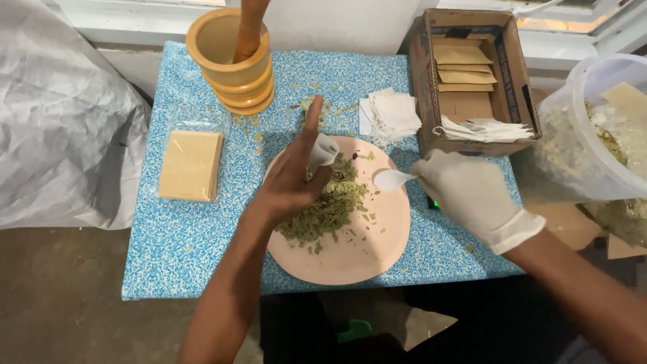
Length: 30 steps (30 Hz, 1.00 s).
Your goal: Filling small tea bags with dried leaves, weighing them on a digital scale, and sealing them with a heat sealer.
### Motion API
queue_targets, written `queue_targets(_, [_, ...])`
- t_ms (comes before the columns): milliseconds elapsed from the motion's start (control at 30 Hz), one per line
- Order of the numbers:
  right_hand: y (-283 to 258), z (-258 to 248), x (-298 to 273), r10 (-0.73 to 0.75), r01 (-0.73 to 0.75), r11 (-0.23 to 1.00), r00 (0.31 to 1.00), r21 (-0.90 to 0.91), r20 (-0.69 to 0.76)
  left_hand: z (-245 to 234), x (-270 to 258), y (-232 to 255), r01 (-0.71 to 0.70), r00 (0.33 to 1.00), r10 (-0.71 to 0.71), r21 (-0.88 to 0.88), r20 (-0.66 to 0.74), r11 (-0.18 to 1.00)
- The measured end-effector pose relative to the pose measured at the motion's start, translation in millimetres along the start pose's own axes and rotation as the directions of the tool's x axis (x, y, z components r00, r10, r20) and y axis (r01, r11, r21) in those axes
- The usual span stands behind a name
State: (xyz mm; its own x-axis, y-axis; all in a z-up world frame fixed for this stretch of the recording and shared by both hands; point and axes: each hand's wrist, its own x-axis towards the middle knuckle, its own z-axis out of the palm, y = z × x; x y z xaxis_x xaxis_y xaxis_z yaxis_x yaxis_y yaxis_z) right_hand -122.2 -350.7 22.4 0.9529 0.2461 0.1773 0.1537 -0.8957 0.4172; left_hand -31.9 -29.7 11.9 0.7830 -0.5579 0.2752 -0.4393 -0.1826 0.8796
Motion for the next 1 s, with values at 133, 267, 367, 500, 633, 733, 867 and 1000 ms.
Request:
queue_targets(133, [-14.1,-9.7,6.6,-0.033,0.028,0.991,0.999,0.131,0.032,0.5,-1.1,6.7,0.007,1.0,-0.007,-0.023,0.005,1.0])
queue_targets(267, [-30.9,7.6,9.9,-0.075,0.022,0.933,0.988,0.36,0.135,-0.5,-1.9,12.5,0.012,1.0,-0.012,-0.04,0.009,0.999])
queue_targets(367, [-41.0,16.5,13.7,-0.077,-0.011,0.874,0.984,0.486,0.16,1.4,-0.2,0.1,0.022,0.999,-0.02,-0.061,0.026,0.998])
queue_targets(500, [-41.3,1.2,20.5,-0.104,-0.094,0.784,0.955,0.614,0.279,-0.3,1.5,-10.0,0.047,0.998,-0.046,-0.03,0.033,0.998])
queue_targets(633, [-25.4,-22.6,22.7,-0.062,-0.183,0.755,0.936,0.63,0.347,-2.7,-2.4,6.7,0.022,1.0,-0.021,-0.104,0.01,0.994])
queue_targets(733, [-20.4,-31.5,21.7,-0.033,-0.25,0.718,0.92,0.649,0.391,-4.1,-2.4,8.3,-0.002,1.0,0.003,-0.112,0.005,0.994])
queue_targets(867, [-14.7,-35.6,19.4,0.015,-0.331,0.683,0.897,0.651,0.441,-8.2,1.5,14.5,0.065,0.996,-0.059,-0.094,0.065,0.993])
queue_targets(1000, [0.1,-54.4,24.5,0.02,-0.374,0.641,0.881,0.671,0.472,-5.4,-1.0,16.1,0.058,0.995,-0.048,-0.115,0.092,0.992])
